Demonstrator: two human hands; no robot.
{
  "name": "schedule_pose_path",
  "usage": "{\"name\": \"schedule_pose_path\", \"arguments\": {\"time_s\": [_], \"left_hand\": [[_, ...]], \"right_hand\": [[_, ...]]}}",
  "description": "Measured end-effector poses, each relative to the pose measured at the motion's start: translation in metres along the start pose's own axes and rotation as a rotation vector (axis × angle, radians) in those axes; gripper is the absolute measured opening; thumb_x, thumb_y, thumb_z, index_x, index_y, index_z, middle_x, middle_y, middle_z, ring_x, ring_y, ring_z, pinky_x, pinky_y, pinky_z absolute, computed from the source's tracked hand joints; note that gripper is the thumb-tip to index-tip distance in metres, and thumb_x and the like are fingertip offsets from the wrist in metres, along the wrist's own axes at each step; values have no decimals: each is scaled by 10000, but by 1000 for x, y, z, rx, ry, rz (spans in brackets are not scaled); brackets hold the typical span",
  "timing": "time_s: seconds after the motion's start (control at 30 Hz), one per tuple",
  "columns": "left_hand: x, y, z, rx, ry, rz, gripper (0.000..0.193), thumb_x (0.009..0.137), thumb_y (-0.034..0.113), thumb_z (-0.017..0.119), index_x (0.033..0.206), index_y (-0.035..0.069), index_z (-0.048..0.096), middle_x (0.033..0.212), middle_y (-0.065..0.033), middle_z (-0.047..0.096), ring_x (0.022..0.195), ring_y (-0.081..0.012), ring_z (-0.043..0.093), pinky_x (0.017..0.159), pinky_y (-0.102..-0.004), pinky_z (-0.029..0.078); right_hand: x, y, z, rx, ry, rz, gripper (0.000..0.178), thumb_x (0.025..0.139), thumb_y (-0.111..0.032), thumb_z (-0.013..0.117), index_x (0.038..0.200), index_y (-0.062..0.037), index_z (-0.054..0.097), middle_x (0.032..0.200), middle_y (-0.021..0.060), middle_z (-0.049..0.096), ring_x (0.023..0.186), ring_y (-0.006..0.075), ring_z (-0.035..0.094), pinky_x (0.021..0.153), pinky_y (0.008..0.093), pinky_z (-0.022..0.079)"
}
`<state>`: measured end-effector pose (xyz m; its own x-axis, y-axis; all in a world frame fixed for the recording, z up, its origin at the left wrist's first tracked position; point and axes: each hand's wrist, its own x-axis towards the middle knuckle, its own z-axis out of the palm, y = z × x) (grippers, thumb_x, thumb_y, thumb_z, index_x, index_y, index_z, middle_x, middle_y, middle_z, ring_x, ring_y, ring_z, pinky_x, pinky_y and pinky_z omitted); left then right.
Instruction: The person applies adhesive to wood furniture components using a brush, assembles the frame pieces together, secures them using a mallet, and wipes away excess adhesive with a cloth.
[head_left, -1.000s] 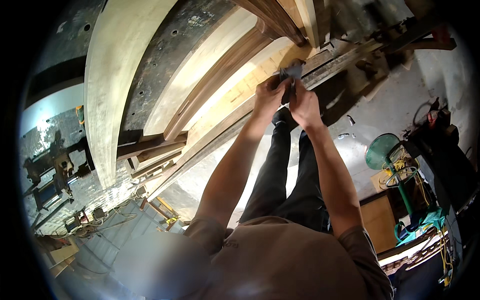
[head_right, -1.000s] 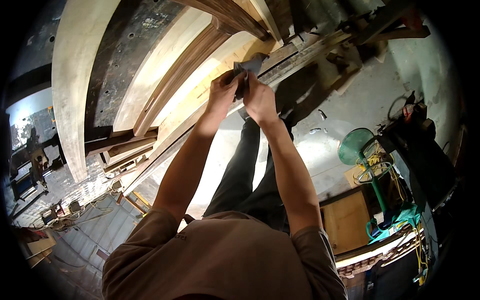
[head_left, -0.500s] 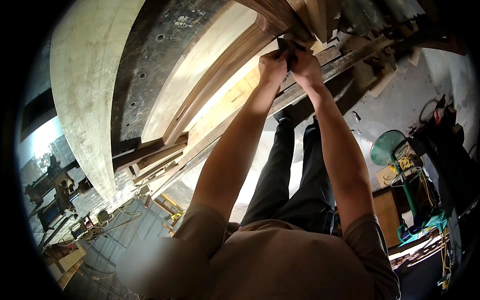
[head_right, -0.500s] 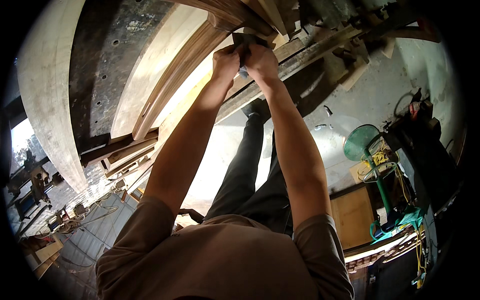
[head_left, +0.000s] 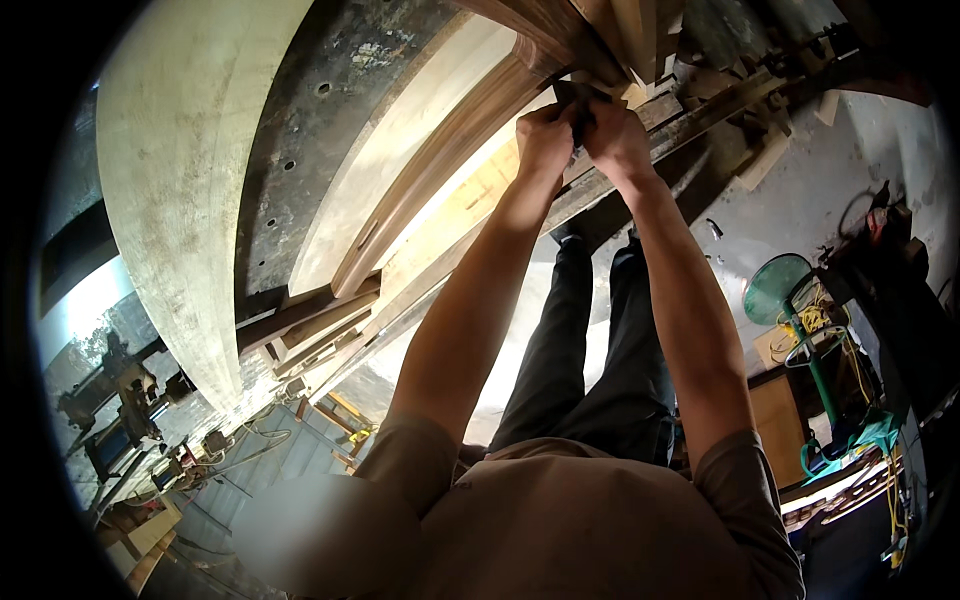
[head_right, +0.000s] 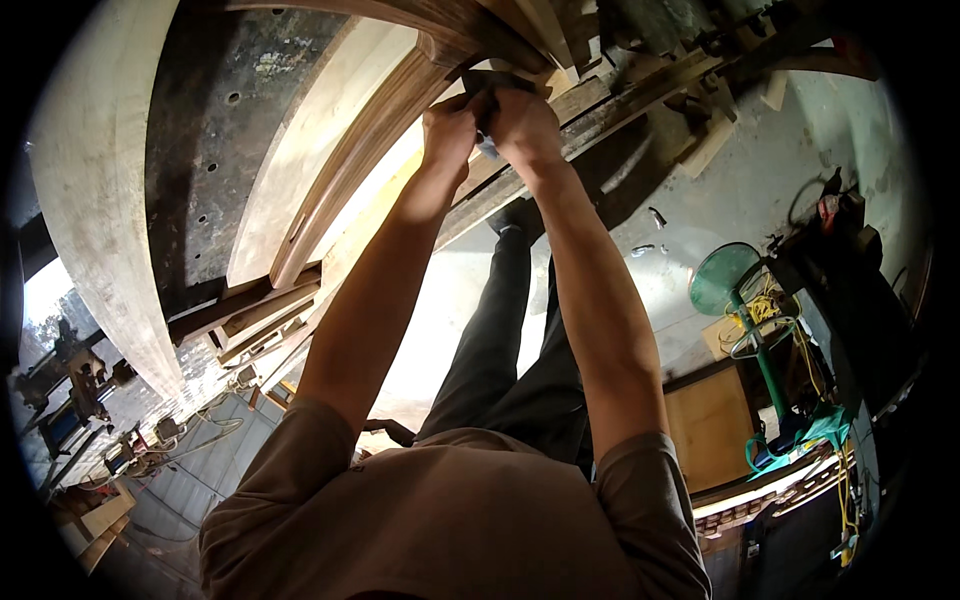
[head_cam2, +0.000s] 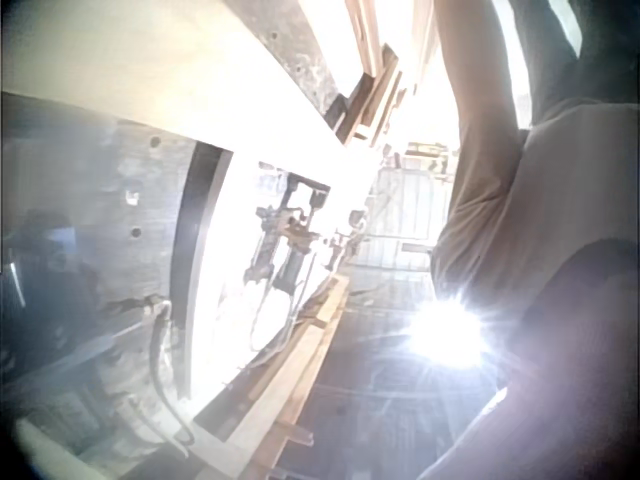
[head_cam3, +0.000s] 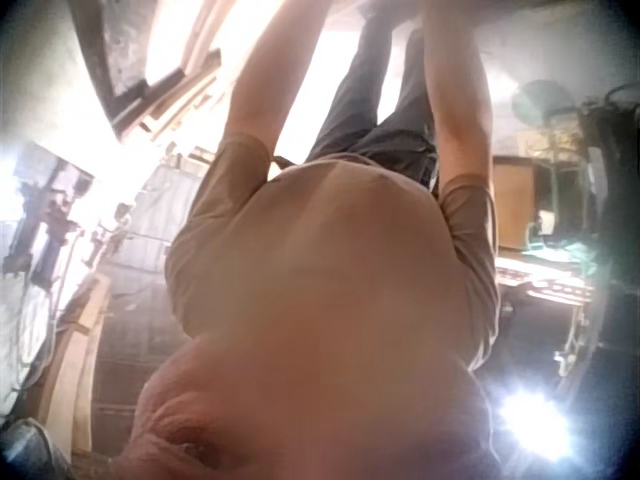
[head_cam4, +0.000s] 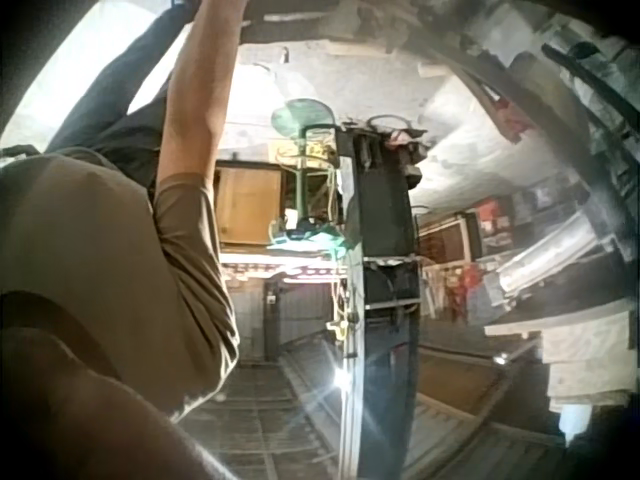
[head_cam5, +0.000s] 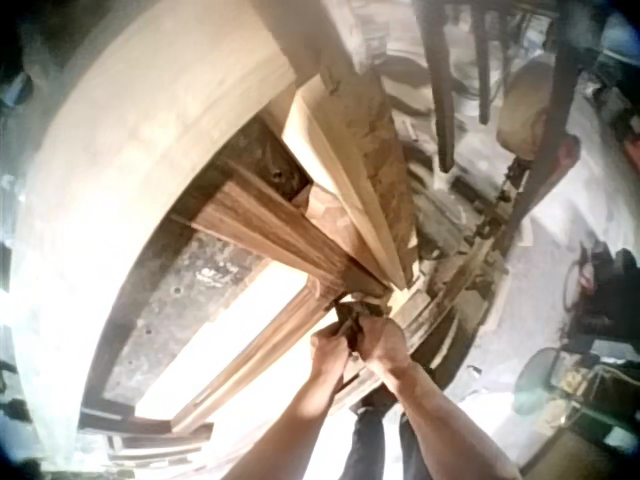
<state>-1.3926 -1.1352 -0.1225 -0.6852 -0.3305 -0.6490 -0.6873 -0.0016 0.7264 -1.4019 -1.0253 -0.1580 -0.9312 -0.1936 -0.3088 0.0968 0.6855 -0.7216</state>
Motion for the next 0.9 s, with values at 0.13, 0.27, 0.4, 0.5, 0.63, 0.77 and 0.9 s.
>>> {"name": "schedule_pose_path", "arguments": {"time_s": [0.13,0.27,0.4,0.5,0.63,0.77,0.9], "left_hand": [[1,0,-6,-10,-6,11,253,808,198,708,837,-53,714,636,-49,614,533,-103,502,485,-277,387],[1,5,-7,56,40,62,238,810,186,707,821,-51,711,626,-52,610,525,-110,507,471,-280,389],[-1,7,-12,11,15,101,214,816,167,697,827,-46,712,631,-51,614,530,-109,517,465,-272,394],[-6,13,-15,-44,4,117,202,815,158,701,836,-42,713,644,-51,621,545,-106,529,471,-264,404],[-14,25,-19,-69,44,109,199,824,151,703,797,-46,709,608,-42,604,535,-94,507,473,-271,392],[-21,20,-34,-273,69,201,164,863,123,658,893,-31,706,707,-53,640,605,-96,542,540,-263,415],[-55,40,-73,-389,-314,322,321,929,162,538,1185,-28,576,1081,-90,633,1031,-178,573,937,-335,431]], "right_hand": [[-6,-24,-10,42,0,24,212,835,-246,547,952,-111,661,905,180,669,863,387,630,736,455,512],[-6,-28,-15,-10,-22,27,210,851,-263,554,941,-103,655,890,183,667,864,386,628,727,456,512],[-6,-30,-14,-3,6,-53,201,842,-258,566,900,-79,638,850,194,659,847,393,624,726,471,509],[-5,-34,-15,-18,34,-74,176,825,-208,557,870,-51,621,827,216,645,827,407,617,714,481,501],[-5,-45,-21,-8,64,-102,154,809,-133,540,871,-14,614,834,246,631,825,416,611,697,472,493],[-15,-79,-39,220,39,-164,195,830,-160,553,953,-33,635,831,233,638,832,401,619,697,432,501],[-46,-105,-53,340,220,-347,344,790,-45,617,1133,-62,637,723,175,647,651,292,647,601,351,492]]}}
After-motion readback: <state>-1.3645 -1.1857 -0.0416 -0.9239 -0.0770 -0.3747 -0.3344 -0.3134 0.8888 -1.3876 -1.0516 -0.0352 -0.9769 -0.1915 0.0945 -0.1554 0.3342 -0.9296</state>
